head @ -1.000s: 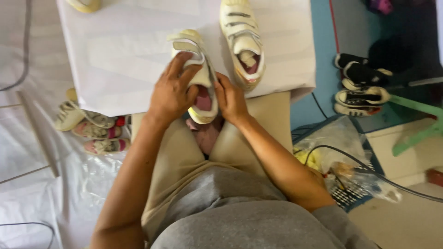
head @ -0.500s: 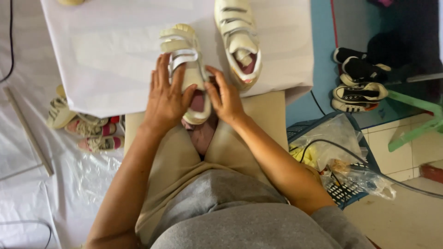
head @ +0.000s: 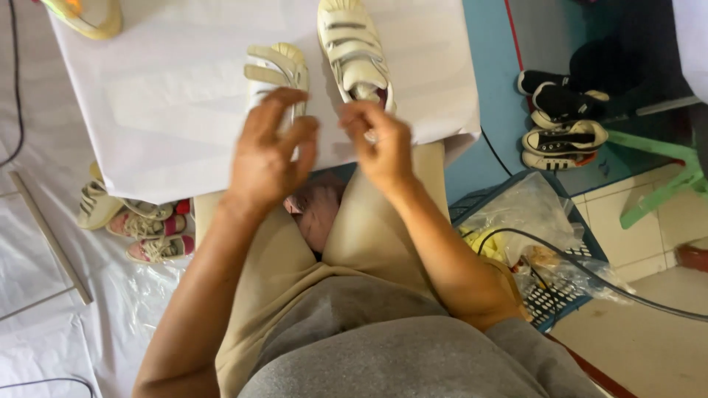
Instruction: Adjusting and fastening velcro straps on a pair of white sneakers.
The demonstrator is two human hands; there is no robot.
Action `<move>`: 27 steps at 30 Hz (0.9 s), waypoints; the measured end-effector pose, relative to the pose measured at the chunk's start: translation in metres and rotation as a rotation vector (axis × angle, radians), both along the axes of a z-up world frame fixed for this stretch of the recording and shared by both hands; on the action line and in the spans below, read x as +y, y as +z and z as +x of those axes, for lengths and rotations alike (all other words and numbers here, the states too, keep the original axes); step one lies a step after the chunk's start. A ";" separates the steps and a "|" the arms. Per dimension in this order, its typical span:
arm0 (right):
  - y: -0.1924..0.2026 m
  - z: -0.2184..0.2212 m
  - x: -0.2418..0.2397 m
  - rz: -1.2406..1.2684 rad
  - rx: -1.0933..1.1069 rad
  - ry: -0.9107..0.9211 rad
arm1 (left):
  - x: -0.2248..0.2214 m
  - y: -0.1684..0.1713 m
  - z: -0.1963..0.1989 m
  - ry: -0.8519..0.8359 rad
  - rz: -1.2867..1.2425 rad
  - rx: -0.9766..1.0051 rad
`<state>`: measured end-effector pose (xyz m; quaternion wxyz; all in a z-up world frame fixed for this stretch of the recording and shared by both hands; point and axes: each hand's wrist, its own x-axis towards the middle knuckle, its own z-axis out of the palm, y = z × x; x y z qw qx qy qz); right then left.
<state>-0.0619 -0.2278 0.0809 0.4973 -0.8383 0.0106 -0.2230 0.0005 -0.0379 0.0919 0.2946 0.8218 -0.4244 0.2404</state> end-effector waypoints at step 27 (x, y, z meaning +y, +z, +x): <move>-0.039 -0.001 -0.054 0.055 0.457 -0.037 | -0.137 -0.102 0.066 -0.026 0.142 0.078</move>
